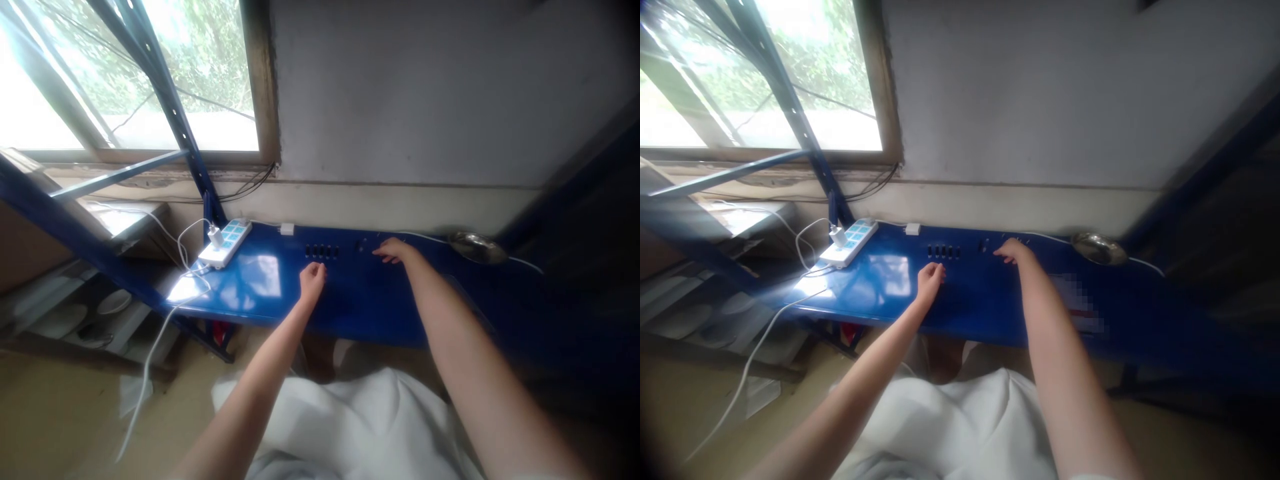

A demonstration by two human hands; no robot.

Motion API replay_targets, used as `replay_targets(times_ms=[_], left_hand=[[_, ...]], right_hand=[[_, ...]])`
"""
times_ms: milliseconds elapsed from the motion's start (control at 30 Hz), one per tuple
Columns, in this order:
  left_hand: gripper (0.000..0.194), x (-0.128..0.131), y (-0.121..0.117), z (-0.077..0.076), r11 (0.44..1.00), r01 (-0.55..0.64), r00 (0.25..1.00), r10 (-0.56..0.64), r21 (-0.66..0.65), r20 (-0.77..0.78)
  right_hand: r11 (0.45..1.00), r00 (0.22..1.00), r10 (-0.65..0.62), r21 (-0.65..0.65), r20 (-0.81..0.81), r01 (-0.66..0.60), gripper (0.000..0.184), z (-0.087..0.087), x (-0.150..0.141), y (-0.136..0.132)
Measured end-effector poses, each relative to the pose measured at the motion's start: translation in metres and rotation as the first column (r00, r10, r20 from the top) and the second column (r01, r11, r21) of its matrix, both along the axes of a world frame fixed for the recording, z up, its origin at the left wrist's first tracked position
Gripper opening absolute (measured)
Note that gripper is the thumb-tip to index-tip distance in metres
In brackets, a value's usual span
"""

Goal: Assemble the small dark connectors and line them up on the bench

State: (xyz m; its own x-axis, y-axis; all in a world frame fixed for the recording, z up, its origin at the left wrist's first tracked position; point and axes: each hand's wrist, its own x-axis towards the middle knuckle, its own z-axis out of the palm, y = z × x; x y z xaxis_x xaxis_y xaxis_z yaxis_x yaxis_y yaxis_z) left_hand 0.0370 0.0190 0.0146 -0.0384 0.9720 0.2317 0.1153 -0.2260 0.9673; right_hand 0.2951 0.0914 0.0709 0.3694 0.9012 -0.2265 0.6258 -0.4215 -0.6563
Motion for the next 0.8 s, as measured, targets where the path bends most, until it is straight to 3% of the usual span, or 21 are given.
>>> replay_targets(times_ms=[100,200,300,400,467,567,633,733,800], left_hand=[[0.027,0.0,-0.001,0.002,1.0,0.003,1.0,-0.003,-0.001,0.011],[0.027,0.0,-0.002,0.005,1.0,0.0,1.0,0.0,-0.019,0.015],[0.027,0.0,-0.004,0.007,0.999,0.0,1.0,0.0,-0.032,0.017],[0.028,0.0,-0.005,0.008,0.999,0.009,1.0,-0.008,-0.039,0.023],[0.028,0.0,-0.004,0.008,0.999,0.012,0.999,-0.011,-0.042,0.033],[0.028,0.0,-0.004,0.007,0.998,0.018,0.998,-0.015,-0.052,0.062],[0.028,0.0,-0.005,0.008,0.998,0.021,0.998,-0.017,-0.057,0.068],[0.028,0.0,-0.005,0.008,0.999,0.018,0.999,-0.016,-0.041,0.043],[0.028,0.001,-0.005,0.007,1.0,0.017,1.0,-0.017,-0.016,0.012]], right_hand=[[0.995,0.987,-0.07,-0.077,-0.146,0.059,0.064,-0.011,0.002,0.002],[0.995,0.954,-0.098,0.008,-0.283,0.104,0.078,-0.02,-0.011,0.006],[0.982,0.901,-0.111,0.091,-0.419,0.164,0.08,-0.03,-0.031,0.013],[0.957,0.79,-0.111,0.149,-0.603,0.248,0.067,-0.039,-0.053,0.02],[0.929,0.715,-0.117,0.179,-0.69,0.325,0.046,-0.045,-0.067,0.024],[0.901,0.686,-0.136,0.198,-0.715,0.385,0.018,-0.051,-0.082,0.027],[0.859,0.653,-0.144,0.234,-0.744,0.456,0.011,-0.053,-0.09,0.026],[0.717,0.576,-0.124,0.328,-0.808,0.615,0.011,-0.054,-0.099,0.017],[0.645,0.608,-0.1,0.414,-0.788,0.642,0.017,-0.056,-0.104,0.005]])
